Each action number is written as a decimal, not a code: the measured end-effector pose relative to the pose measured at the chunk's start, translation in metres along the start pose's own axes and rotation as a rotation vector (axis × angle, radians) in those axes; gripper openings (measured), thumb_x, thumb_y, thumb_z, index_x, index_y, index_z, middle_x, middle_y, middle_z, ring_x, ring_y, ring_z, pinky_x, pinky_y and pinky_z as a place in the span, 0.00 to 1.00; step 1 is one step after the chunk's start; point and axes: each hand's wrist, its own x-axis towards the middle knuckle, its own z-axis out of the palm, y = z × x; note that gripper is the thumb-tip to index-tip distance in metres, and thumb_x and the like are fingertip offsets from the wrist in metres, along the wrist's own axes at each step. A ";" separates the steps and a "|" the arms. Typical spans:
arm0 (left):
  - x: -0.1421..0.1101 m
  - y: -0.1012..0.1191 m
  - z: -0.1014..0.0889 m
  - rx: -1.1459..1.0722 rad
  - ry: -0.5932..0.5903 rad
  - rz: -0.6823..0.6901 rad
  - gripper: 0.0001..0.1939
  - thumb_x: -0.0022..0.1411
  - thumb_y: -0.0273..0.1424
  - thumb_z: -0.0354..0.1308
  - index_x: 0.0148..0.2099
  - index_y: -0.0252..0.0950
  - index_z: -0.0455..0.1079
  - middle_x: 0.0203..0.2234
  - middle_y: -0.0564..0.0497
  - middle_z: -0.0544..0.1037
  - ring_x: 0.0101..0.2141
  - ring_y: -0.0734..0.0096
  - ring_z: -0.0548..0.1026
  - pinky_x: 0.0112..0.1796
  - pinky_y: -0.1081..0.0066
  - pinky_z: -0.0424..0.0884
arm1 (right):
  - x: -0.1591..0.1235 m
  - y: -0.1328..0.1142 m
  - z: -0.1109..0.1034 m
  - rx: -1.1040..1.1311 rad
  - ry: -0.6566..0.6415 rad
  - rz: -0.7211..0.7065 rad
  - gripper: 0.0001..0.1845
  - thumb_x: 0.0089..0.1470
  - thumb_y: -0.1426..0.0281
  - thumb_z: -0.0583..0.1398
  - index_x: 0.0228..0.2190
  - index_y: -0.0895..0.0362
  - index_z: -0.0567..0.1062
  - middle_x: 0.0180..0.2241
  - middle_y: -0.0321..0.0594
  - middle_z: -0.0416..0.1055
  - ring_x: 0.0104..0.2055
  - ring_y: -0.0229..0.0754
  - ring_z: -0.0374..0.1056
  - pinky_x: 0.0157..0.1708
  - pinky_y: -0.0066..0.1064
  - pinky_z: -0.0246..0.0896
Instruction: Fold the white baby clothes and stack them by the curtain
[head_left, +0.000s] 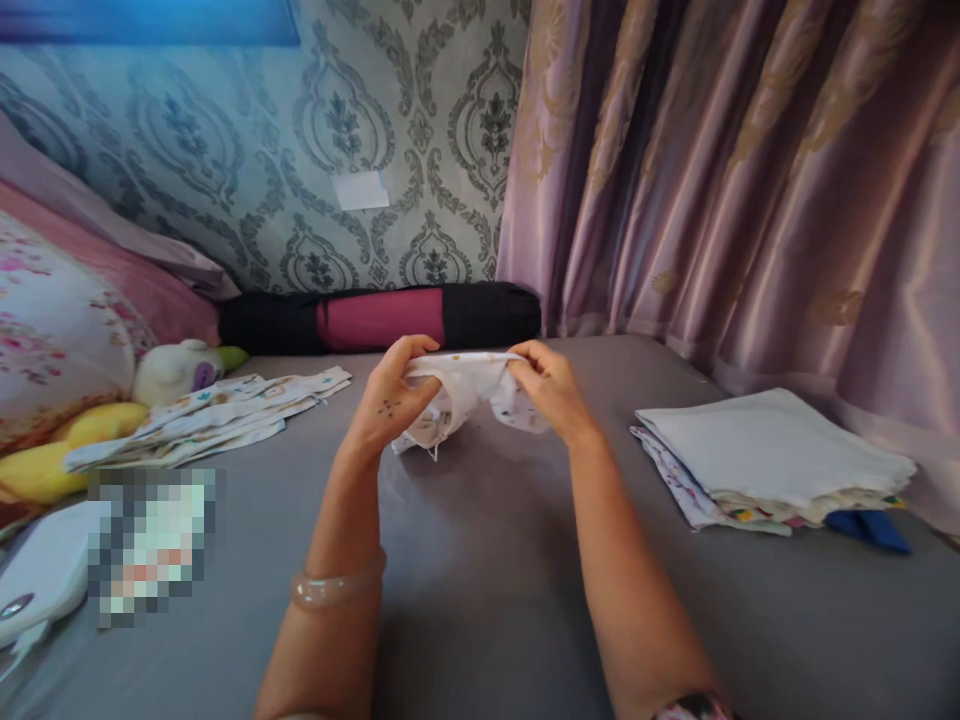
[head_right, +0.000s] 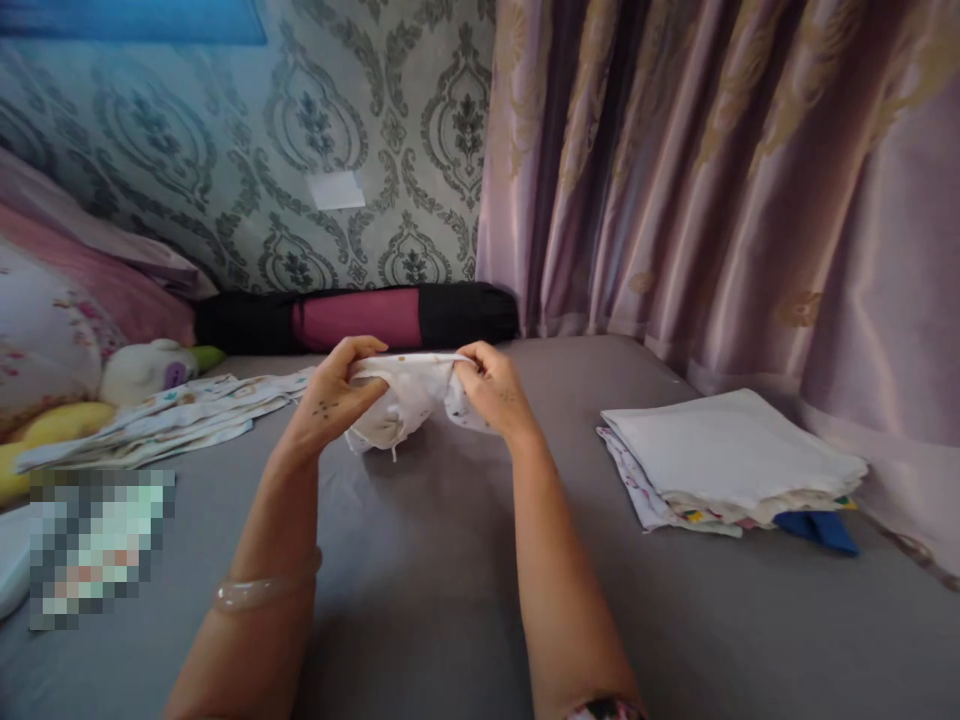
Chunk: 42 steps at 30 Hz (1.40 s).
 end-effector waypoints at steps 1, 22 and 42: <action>0.000 0.001 0.001 -0.010 0.003 0.025 0.20 0.50 0.23 0.54 0.48 0.38 0.67 0.38 0.52 0.72 0.36 0.73 0.69 0.38 0.73 0.66 | -0.004 -0.014 -0.007 -0.029 0.011 0.007 0.09 0.50 0.65 0.56 0.30 0.56 0.74 0.26 0.33 0.70 0.28 0.36 0.63 0.28 0.26 0.57; -0.018 -0.043 0.074 -0.170 -0.329 -0.222 0.11 0.62 0.35 0.53 0.39 0.37 0.75 0.35 0.49 0.77 0.39 0.66 0.74 0.42 0.67 0.69 | 0.003 0.054 -0.019 -0.196 -0.409 0.092 0.16 0.60 0.68 0.54 0.46 0.54 0.77 0.49 0.41 0.75 0.50 0.41 0.69 0.50 0.33 0.62; -0.014 -0.056 0.001 -0.075 -0.455 -0.292 0.13 0.57 0.41 0.60 0.37 0.36 0.75 0.31 0.49 0.78 0.32 0.70 0.73 0.33 0.71 0.69 | 0.010 0.079 -0.034 -0.178 0.096 0.292 0.18 0.44 0.57 0.61 0.30 0.59 0.79 0.31 0.41 0.77 0.34 0.43 0.69 0.36 0.32 0.62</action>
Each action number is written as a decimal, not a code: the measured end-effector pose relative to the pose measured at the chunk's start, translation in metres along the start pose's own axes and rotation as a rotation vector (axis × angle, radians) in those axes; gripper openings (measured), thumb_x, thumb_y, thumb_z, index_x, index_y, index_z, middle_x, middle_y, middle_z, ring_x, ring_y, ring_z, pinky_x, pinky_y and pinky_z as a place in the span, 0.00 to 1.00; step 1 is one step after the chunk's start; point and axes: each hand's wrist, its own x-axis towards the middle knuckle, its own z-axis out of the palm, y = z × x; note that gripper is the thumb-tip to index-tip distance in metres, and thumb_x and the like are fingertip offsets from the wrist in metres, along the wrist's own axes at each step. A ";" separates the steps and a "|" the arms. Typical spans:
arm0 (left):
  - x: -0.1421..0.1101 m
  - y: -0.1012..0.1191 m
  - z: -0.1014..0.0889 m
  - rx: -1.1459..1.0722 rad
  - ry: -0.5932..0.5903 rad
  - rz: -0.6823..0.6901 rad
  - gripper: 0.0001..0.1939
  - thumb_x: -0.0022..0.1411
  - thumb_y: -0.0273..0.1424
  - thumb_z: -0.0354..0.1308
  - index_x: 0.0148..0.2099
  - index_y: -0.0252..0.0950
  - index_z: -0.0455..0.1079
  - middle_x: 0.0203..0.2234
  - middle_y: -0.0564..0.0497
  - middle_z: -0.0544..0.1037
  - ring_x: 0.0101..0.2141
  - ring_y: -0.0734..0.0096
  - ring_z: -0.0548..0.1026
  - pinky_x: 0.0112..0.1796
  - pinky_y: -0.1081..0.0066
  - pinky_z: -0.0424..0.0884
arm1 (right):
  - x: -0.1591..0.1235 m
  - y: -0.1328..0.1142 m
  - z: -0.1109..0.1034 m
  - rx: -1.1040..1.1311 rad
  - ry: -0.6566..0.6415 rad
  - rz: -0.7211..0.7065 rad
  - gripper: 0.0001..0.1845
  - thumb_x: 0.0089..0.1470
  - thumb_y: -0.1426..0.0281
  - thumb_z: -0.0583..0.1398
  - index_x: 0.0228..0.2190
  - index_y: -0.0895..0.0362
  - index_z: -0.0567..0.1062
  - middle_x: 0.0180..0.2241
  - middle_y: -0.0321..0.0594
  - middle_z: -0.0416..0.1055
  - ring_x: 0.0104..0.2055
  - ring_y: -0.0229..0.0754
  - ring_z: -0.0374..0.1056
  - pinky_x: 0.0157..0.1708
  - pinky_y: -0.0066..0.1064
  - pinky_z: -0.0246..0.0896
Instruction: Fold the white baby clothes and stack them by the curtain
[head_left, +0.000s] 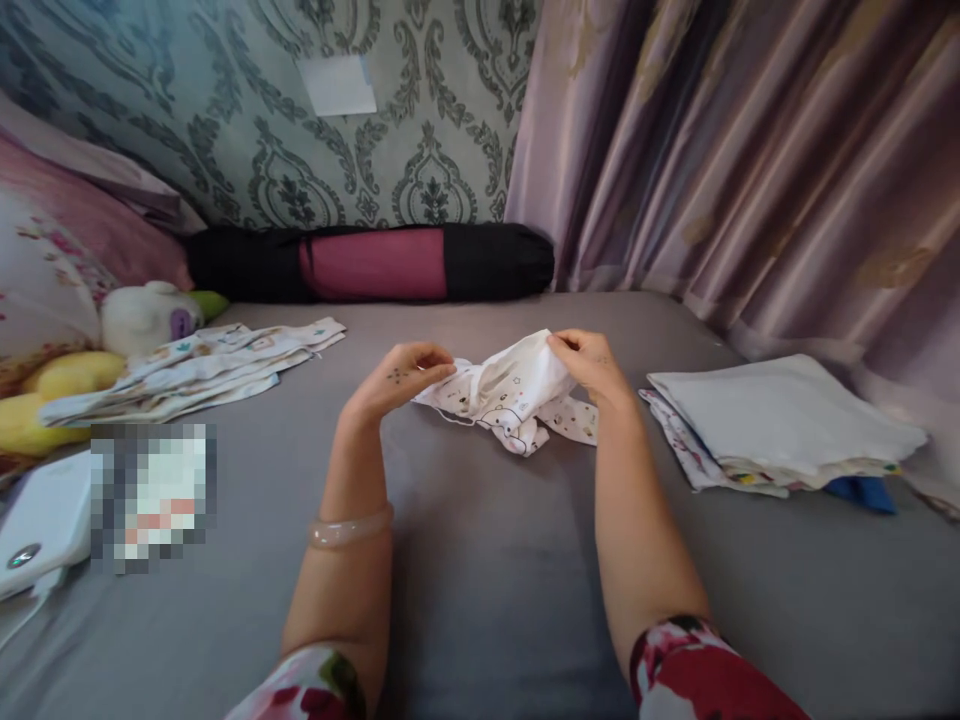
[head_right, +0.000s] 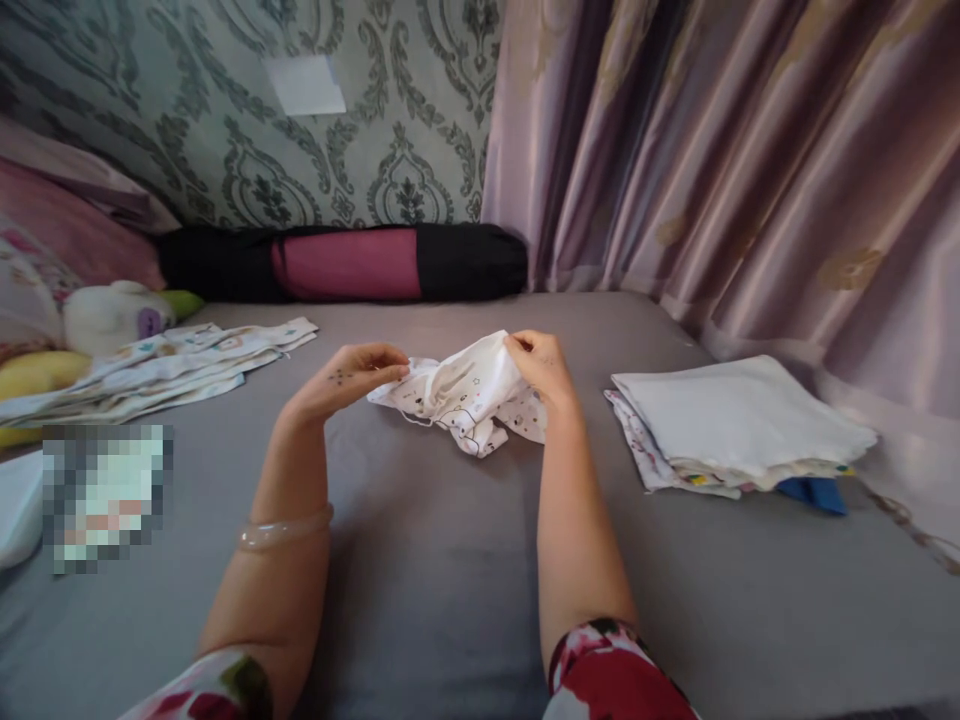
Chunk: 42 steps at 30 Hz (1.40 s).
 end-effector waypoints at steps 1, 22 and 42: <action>0.001 0.001 0.002 0.012 -0.028 0.007 0.13 0.56 0.41 0.61 0.38 0.36 0.75 0.30 0.49 0.78 0.32 0.70 0.73 0.32 0.71 0.68 | 0.000 -0.001 0.000 0.002 0.004 -0.001 0.18 0.44 0.57 0.61 0.30 0.59 0.79 0.31 0.40 0.77 0.35 0.42 0.69 0.36 0.32 0.62; 0.014 0.025 -0.011 -0.255 0.380 0.051 0.14 0.55 0.42 0.59 0.35 0.36 0.71 0.21 0.56 0.69 0.23 0.77 0.64 0.24 0.76 0.58 | -0.001 -0.037 0.001 -0.033 -0.035 -0.316 0.21 0.53 0.55 0.57 0.36 0.58 0.80 0.35 0.39 0.77 0.38 0.41 0.70 0.39 0.31 0.62; 0.023 0.094 -0.095 -0.173 0.434 0.037 0.16 0.45 0.42 0.68 0.31 0.35 0.75 0.19 0.52 0.72 0.18 0.75 0.67 0.20 0.73 0.60 | 0.023 -0.134 -0.037 -0.223 -0.261 -0.492 0.14 0.53 0.59 0.60 0.33 0.56 0.80 0.32 0.38 0.74 0.34 0.40 0.68 0.36 0.33 0.63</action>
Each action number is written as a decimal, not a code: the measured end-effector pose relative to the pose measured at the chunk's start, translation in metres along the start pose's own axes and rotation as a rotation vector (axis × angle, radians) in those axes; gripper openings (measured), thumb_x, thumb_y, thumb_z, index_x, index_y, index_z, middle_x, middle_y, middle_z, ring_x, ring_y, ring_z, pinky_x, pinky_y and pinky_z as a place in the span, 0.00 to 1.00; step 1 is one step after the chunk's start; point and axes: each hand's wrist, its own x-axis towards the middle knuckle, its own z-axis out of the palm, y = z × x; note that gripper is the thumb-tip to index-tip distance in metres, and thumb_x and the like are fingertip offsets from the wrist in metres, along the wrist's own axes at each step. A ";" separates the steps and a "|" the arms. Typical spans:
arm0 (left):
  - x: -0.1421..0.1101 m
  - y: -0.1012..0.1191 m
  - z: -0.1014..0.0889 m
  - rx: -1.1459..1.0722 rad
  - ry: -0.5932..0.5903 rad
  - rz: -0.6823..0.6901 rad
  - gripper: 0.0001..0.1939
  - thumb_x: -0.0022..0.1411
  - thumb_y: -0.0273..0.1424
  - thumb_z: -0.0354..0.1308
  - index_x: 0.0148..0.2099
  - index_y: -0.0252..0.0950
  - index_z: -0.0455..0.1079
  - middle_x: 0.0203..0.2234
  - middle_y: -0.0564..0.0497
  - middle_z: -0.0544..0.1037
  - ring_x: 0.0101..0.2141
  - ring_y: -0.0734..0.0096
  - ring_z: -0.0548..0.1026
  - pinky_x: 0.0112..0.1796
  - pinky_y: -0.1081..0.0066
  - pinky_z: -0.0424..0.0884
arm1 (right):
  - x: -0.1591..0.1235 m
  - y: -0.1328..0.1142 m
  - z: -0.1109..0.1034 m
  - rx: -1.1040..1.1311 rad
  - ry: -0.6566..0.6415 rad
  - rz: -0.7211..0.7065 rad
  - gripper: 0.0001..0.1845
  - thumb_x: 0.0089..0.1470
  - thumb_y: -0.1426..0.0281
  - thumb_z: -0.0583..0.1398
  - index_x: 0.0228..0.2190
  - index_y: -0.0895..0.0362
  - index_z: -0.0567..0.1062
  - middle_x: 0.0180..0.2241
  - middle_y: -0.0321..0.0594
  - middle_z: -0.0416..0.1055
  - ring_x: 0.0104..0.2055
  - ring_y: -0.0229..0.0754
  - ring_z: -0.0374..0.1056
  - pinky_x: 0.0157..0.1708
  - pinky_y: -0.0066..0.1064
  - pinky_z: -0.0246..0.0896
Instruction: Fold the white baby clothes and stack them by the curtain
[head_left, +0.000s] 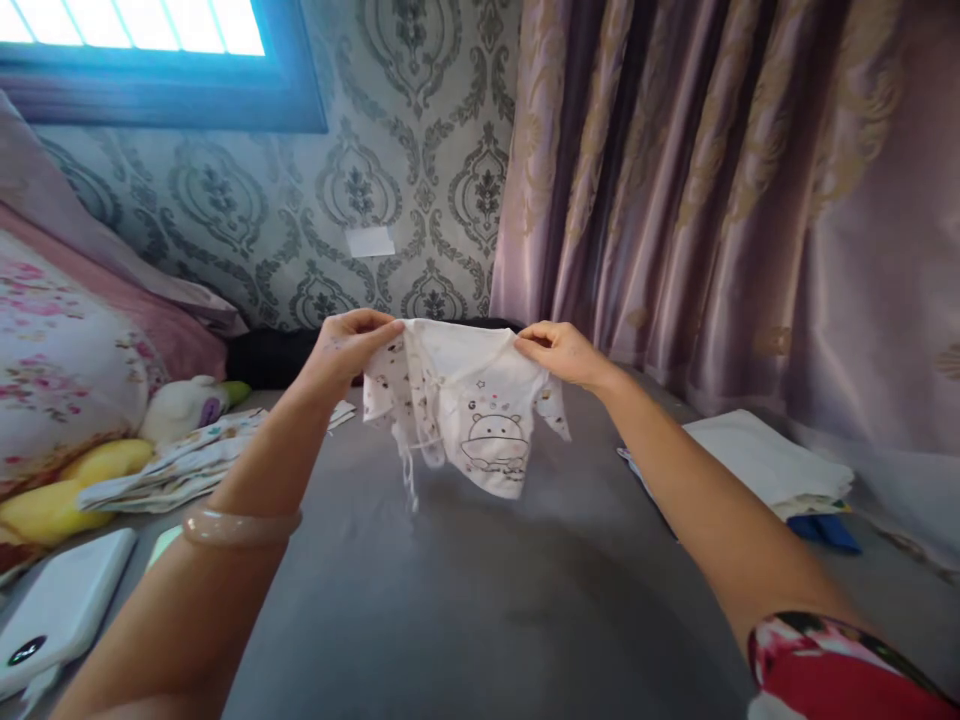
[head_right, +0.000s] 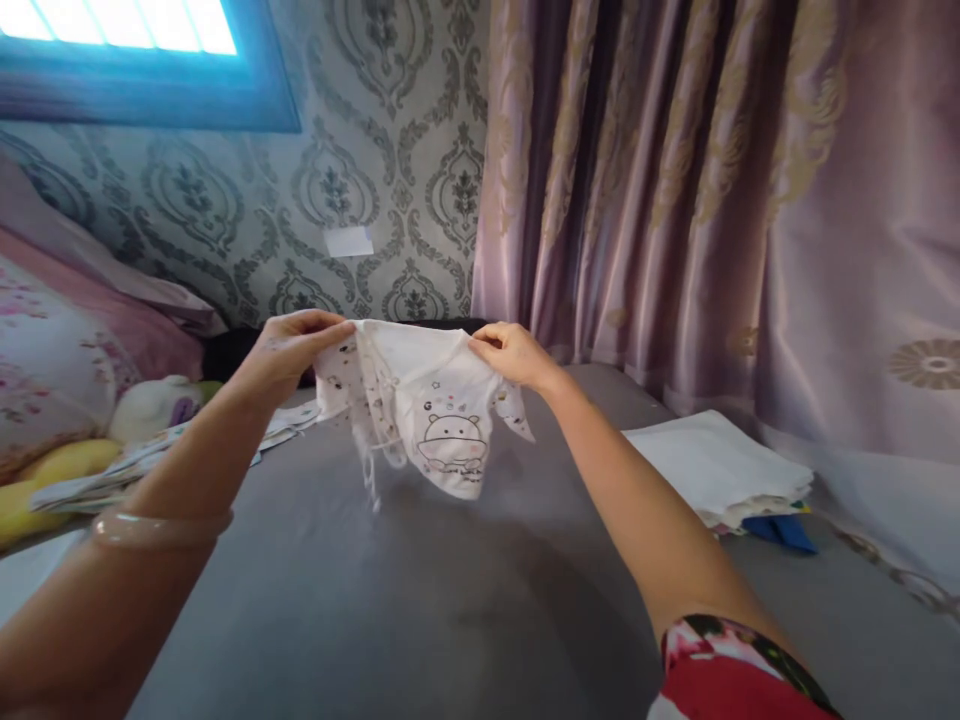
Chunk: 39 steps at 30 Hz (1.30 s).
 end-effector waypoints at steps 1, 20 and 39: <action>0.000 0.000 0.006 -0.008 0.006 0.008 0.16 0.45 0.42 0.67 0.31 0.35 0.75 0.19 0.53 0.72 0.18 0.75 0.66 0.20 0.73 0.60 | 0.002 0.001 0.001 -0.071 0.027 -0.034 0.13 0.53 0.61 0.60 0.32 0.56 0.80 0.32 0.39 0.74 0.35 0.40 0.68 0.38 0.34 0.62; 0.032 0.002 0.038 -0.077 -0.045 0.017 0.13 0.40 0.37 0.70 0.26 0.34 0.74 0.21 0.51 0.76 0.26 0.71 0.71 0.30 0.70 0.67 | 0.030 0.014 0.002 -0.343 0.317 0.040 0.12 0.57 0.67 0.57 0.28 0.57 0.78 0.34 0.41 0.73 0.40 0.43 0.66 0.42 0.34 0.58; 0.038 -0.004 0.037 -0.143 -0.020 -0.096 0.15 0.43 0.38 0.67 0.31 0.34 0.71 0.21 0.54 0.72 0.22 0.76 0.68 0.25 0.74 0.65 | 0.034 0.031 0.012 -0.195 0.313 0.049 0.12 0.56 0.65 0.55 0.29 0.58 0.76 0.27 0.36 0.71 0.32 0.39 0.64 0.34 0.30 0.56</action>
